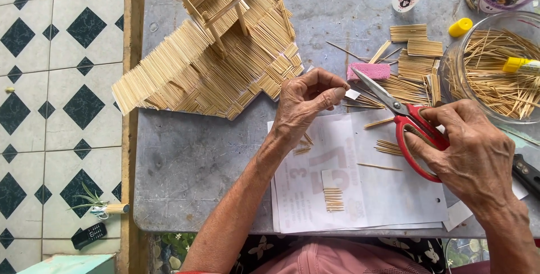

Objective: The person cuts small pieces of bamboo with scissors and arranges them in parallel rows on a paper template. They repeatedly pick up individual bamboo sticks, place them side by side, and adjust alignment to form a flat woven section.

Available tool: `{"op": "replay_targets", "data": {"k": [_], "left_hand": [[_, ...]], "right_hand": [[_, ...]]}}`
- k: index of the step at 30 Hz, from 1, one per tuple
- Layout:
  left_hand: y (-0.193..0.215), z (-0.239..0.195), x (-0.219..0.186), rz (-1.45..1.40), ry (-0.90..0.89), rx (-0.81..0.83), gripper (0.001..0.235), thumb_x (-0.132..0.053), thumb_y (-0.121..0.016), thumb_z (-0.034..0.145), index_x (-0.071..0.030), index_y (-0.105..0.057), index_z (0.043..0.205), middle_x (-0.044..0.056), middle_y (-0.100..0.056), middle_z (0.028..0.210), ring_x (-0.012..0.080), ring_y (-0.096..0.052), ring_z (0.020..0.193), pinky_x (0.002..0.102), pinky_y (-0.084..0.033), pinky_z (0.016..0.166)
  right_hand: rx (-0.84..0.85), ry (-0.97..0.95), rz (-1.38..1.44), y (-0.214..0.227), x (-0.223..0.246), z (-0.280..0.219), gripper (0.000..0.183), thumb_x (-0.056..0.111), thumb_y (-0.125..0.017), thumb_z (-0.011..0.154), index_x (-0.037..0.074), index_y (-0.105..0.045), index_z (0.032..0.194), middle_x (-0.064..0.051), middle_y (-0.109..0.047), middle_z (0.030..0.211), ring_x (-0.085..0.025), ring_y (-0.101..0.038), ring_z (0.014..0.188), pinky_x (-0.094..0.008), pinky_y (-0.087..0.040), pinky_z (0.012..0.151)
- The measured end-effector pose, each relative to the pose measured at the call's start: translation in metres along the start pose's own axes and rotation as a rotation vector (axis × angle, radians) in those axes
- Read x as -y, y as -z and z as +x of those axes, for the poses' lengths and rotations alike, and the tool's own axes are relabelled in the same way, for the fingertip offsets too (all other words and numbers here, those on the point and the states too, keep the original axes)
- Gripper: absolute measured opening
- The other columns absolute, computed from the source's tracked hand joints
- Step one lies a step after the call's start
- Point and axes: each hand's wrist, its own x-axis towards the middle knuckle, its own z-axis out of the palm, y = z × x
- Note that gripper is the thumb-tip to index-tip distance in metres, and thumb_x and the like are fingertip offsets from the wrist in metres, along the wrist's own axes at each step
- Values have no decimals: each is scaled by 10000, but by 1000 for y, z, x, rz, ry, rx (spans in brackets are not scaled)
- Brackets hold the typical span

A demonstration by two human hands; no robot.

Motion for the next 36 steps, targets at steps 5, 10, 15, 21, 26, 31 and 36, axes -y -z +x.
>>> {"op": "replay_targets", "data": {"k": [5,10,15,21,26,31,36], "left_hand": [[-1,1,-1,-8,23,42,104,-127,-597,719,-50,-587,788,13,-572,675,66,-523,600,180,-470,566],[-4,0,-2,-72,44,81,100,-126,-612,717,-43,-582,764,9,-553,632,74,-523,563,173,-452,530],[-3,1,1,97,2,114,77,-130,-602,733,-67,-590,775,-4,-562,631,45,-504,552,161,-436,511],[-3,-2,-9,292,-97,-54,92,-168,-609,721,-79,-589,719,-3,-587,625,39,-536,541,149,-473,513],[-6,-3,-15,434,-200,-98,76,-160,-602,729,-85,-592,726,-7,-598,658,49,-545,537,149,-465,518],[-1,-4,-11,418,-330,-227,185,-270,-490,818,-97,-547,787,-22,-523,610,70,-500,478,163,-465,421],[3,-1,-19,164,-345,-516,196,-249,-491,827,-78,-569,769,12,-578,673,59,-506,519,146,-390,422]], "right_hand": [[20,-26,-68,-1,-2,-6,337,389,-637,737,153,-622,976,-21,-579,883,-173,-556,835,-292,-423,622],[-63,-8,87,14,10,7,264,235,-683,811,65,-629,1006,-52,-585,865,-211,-526,823,-322,-404,777],[-12,247,473,11,40,48,251,216,-642,742,89,-611,956,-64,-613,875,-137,-527,609,-267,-418,606],[-132,366,488,3,53,73,87,110,-693,802,53,-627,803,-60,-586,730,-157,-498,623,-264,-399,569],[-89,312,578,-9,53,72,64,50,-631,801,45,-570,781,-43,-570,726,-127,-487,584,-235,-387,552],[-19,143,687,-5,51,69,29,-6,-570,799,22,-573,793,-31,-557,701,-100,-436,541,-212,-374,535],[425,353,714,-11,56,69,37,102,-539,754,91,-575,750,7,-563,663,-80,-485,522,-176,-423,459]]}}
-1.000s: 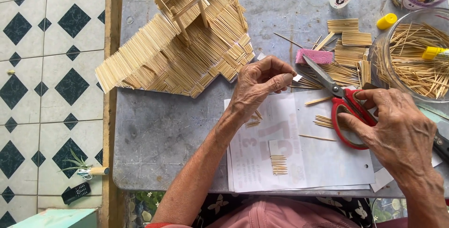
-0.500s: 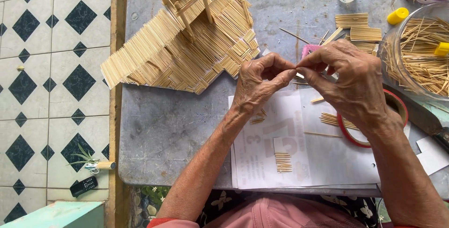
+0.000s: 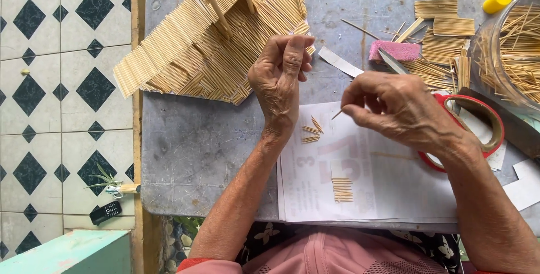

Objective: The person cuts small pieces of bamboo with scissors and arranges them in parallel rows on a paper template. They repeatedly pick up individual bamboo sticks, place them side by side, and adjust alignment to form a flat woven section.

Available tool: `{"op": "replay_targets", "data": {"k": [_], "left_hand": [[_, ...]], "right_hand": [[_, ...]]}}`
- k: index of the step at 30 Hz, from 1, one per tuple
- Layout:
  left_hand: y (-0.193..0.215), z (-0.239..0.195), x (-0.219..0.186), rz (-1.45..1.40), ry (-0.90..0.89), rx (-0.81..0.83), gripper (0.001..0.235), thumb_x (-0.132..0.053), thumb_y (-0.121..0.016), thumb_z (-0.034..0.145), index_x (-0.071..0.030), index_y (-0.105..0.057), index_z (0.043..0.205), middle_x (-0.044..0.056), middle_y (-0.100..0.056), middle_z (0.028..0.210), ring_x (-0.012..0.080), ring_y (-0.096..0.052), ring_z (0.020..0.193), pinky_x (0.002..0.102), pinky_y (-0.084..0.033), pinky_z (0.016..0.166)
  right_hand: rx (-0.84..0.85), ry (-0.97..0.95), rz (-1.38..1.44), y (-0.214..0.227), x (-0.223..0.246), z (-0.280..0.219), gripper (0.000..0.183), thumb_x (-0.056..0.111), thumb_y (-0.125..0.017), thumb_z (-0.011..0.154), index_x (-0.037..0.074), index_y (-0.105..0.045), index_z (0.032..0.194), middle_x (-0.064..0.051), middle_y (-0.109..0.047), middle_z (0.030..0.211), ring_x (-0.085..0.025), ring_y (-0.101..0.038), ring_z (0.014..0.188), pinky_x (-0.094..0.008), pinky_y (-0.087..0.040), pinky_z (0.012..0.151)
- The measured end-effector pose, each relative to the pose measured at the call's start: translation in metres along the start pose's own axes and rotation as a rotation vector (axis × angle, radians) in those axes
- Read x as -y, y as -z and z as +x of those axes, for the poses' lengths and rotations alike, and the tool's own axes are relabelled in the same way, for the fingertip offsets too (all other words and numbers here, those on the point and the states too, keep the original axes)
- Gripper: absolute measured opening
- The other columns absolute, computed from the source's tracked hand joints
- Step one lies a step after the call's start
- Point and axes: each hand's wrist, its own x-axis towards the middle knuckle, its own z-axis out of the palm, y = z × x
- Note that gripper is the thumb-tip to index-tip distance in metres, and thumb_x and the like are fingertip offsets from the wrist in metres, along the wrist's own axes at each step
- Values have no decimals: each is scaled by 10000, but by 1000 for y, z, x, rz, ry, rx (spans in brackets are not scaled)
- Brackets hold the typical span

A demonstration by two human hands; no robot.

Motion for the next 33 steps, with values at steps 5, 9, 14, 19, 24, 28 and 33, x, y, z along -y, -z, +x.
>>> {"op": "replay_targets", "data": {"k": [5,9,14,19,24,28,33], "left_hand": [[-2,-2,0,34,2,33,212,-280,-479,827,-95,-569,772,-3,-545,629,54,-493,515,149,-387,430],[0,-2,0,46,37,44,219,-298,-480,818,-104,-572,771,-10,-552,621,49,-499,518,148,-398,437],[0,-3,3,11,42,40,210,-301,-486,818,-115,-570,769,-21,-582,671,39,-502,527,147,-399,429],[0,-4,4,37,33,50,214,-312,-482,821,-120,-568,786,-21,-605,727,44,-516,539,154,-416,435],[0,-4,4,6,47,54,210,-320,-489,812,-130,-569,775,-42,-585,692,37,-503,543,152,-407,446],[0,-4,3,34,27,55,225,-344,-481,810,-138,-564,775,-39,-571,649,36,-510,535,150,-420,439],[0,-3,2,57,37,63,227,-334,-472,803,-131,-553,742,-40,-559,631,35,-496,524,152,-412,439]], "right_hand": [[-50,143,-10,-12,17,6,15,109,-553,758,101,-559,747,5,-543,646,-105,-455,499,-238,-363,468],[29,172,-74,-14,18,7,28,126,-515,778,117,-535,761,14,-548,692,-131,-519,569,-262,-374,521],[74,192,-127,-22,16,8,61,180,-494,806,127,-518,786,11,-534,709,-148,-531,605,-282,-376,506],[35,217,-149,-29,16,9,23,153,-529,779,130,-531,775,11,-536,708,-165,-533,592,-293,-376,497],[-1,178,-205,-30,16,8,46,124,-542,755,148,-506,738,36,-531,674,-139,-495,572,-272,-355,498],[18,156,-265,-29,13,7,52,209,-571,756,184,-528,742,40,-540,691,-147,-511,605,-285,-357,505],[47,188,-217,-26,14,7,83,211,-590,749,149,-535,743,28,-547,683,-148,-519,611,-283,-365,528]]}}
